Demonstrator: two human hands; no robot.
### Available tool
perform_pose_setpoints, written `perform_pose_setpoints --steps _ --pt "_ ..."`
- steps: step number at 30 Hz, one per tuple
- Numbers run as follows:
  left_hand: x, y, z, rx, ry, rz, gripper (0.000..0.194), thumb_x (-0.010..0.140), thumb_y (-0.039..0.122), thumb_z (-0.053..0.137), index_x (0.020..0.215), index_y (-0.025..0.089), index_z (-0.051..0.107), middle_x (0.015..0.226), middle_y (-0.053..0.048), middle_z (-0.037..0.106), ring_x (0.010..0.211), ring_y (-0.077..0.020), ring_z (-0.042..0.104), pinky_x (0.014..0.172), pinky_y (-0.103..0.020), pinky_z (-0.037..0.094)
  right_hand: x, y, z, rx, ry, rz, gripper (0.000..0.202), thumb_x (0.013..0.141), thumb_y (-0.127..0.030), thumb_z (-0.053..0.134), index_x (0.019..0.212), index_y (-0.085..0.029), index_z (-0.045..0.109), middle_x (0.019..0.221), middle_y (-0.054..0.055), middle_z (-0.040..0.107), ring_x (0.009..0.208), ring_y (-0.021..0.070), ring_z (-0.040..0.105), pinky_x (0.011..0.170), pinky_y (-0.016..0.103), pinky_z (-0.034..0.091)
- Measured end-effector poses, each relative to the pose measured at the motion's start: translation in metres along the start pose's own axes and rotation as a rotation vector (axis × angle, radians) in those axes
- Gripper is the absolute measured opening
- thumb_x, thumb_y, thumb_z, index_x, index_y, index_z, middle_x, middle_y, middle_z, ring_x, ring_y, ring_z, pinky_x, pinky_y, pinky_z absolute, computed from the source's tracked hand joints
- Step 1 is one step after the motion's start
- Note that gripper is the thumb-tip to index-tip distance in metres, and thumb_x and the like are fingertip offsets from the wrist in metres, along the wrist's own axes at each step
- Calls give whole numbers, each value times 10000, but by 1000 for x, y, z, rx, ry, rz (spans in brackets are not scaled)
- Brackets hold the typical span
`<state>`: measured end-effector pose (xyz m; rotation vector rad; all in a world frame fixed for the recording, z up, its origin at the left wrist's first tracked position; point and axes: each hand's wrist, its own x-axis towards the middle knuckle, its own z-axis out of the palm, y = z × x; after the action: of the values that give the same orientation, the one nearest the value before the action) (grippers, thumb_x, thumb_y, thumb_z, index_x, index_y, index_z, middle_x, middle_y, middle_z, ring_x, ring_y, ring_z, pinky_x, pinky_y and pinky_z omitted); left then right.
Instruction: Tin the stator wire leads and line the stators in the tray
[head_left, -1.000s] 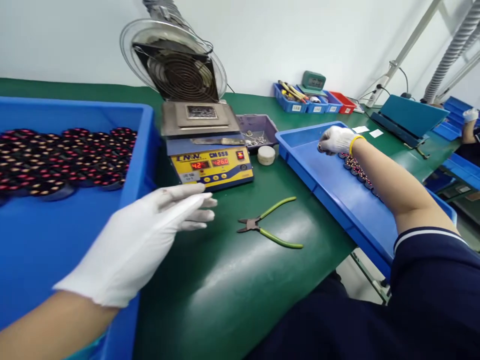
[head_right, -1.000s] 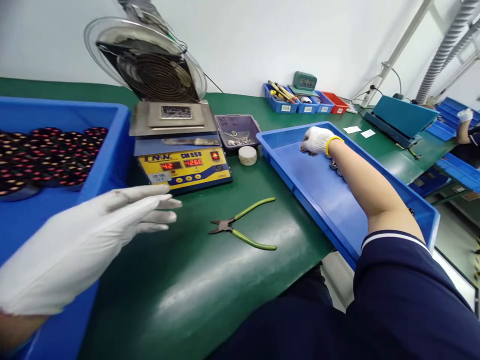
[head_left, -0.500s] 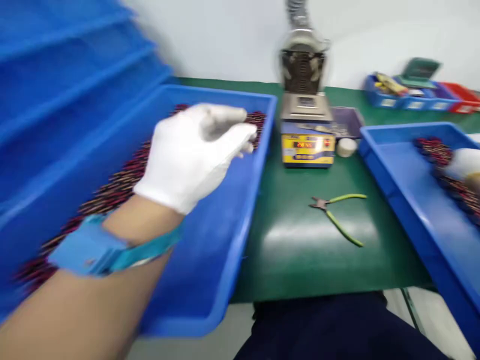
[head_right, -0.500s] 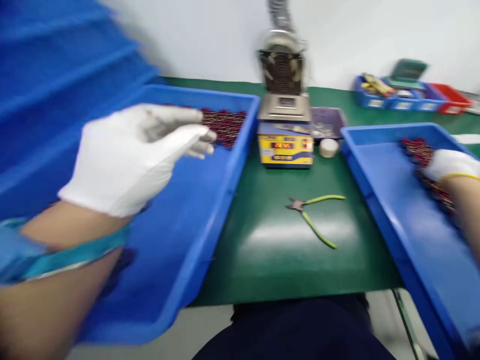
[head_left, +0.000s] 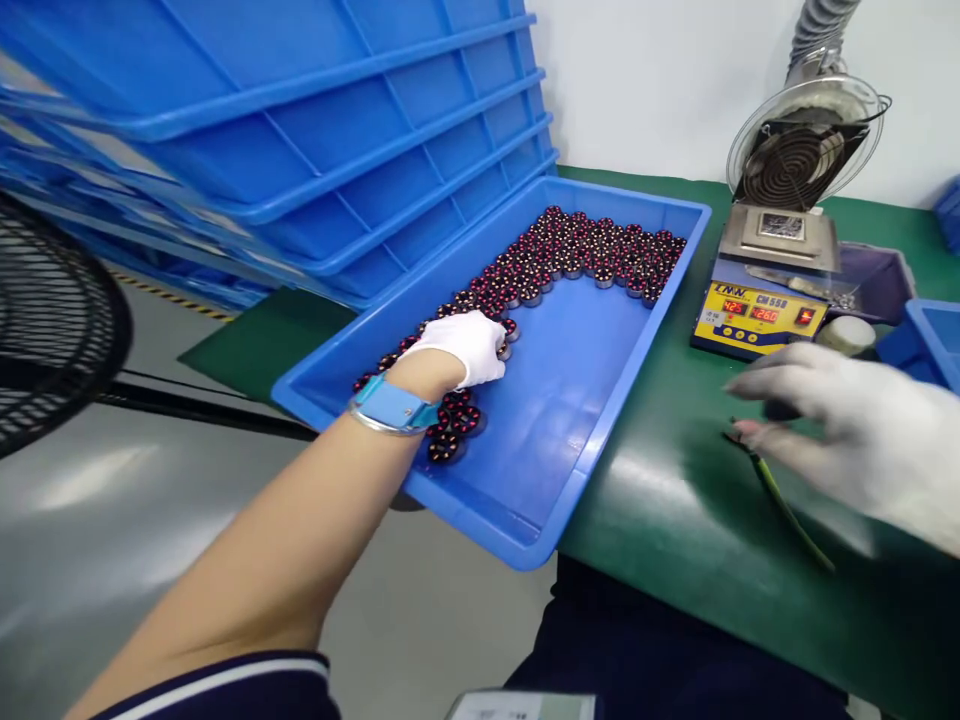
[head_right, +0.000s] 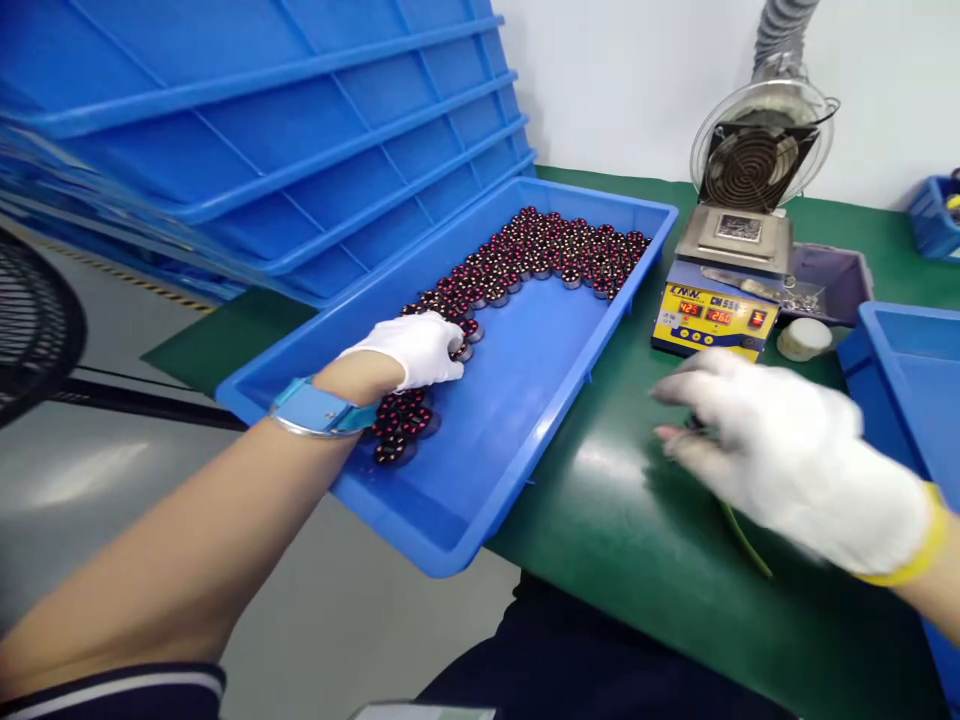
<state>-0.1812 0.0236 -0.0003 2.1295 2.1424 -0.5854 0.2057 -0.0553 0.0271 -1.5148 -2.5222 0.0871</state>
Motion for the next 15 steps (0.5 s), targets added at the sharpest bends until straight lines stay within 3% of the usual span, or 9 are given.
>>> perform_pose_setpoints --steps 3,7,11,15 --pt "-7 6 1 39 9 51 385 649 416 586 926 193 732 1072 -153 700 955 -322 648 824 -364 491 11 -31 19 30 -138 -174 296 873 -444 493 1097 -364 670 1132 53 663 808 235 687 578 352 485" --pt "-18 12 8 45 22 152 416 692 362 536 1026 190 715 1141 -146 670 1056 -337 608 886 -383 469 12 -28 32 34 -278 -193 273 901 -381 482 1085 -307 669 1137 51 657 816 225 682 612 325 482" --pt "-19 18 13 17 32 194 364 755 378 482 950 188 722 1044 -138 687 1020 -344 616 875 -412 466 10 -16 29 81 -237 -152 260 886 -388 516 1083 -307 664 1148 39 654 853 226 673 641 322 481" --pt "-22 28 13 -78 139 224 228 733 374 531 759 193 667 1273 -100 625 1241 -346 515 1020 -417 404 14 -16 29 184 -186 -99 260 853 -386 556 1075 -310 669 1130 19 663 869 226 666 626 323 478"
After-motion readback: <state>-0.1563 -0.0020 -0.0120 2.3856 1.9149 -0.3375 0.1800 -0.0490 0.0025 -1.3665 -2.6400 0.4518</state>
